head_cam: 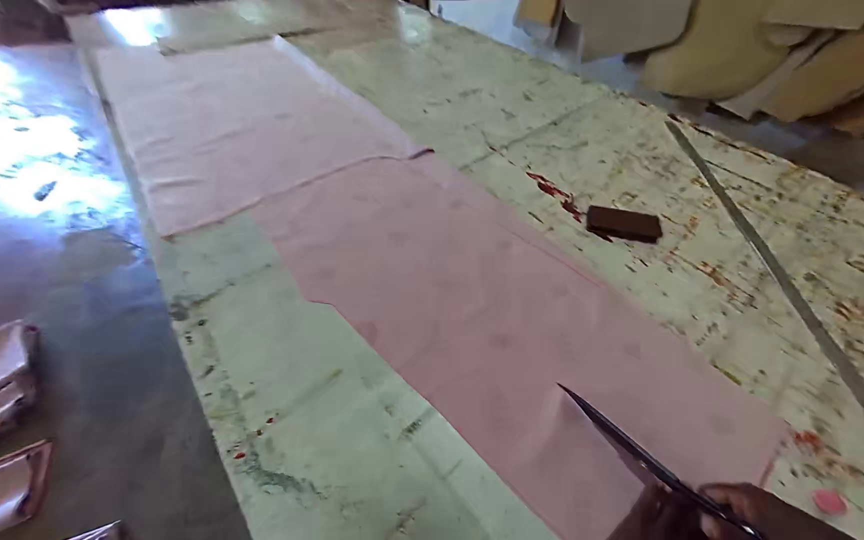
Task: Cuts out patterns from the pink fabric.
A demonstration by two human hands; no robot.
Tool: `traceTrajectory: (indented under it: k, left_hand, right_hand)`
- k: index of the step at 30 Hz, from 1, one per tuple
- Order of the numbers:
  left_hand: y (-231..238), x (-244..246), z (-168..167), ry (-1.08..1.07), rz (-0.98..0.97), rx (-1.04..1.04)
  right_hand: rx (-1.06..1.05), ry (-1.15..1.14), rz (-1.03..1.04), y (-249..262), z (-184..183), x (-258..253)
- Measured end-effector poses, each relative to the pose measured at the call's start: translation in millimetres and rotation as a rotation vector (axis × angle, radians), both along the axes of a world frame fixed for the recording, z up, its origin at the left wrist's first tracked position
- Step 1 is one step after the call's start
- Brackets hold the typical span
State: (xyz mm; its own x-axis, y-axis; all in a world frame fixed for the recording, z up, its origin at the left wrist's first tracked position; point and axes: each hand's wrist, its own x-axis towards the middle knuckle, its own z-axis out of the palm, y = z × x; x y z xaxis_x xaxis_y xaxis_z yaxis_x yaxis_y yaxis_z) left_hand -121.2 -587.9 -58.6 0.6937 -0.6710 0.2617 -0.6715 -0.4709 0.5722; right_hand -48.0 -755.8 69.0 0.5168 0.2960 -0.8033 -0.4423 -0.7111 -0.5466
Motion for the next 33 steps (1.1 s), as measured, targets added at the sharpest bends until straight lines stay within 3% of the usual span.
traceTrajectory:
  k: [15,33]
  left_hand:
    - [0,1,4,0.035,-0.103,0.116]
    - [-5,-1,-2,0.033,-0.111,0.094]
  right_hand:
    - [0.068,0.072,-0.061,34,-21,32]
    - [0.164,0.023,-0.073,127,-30,110]
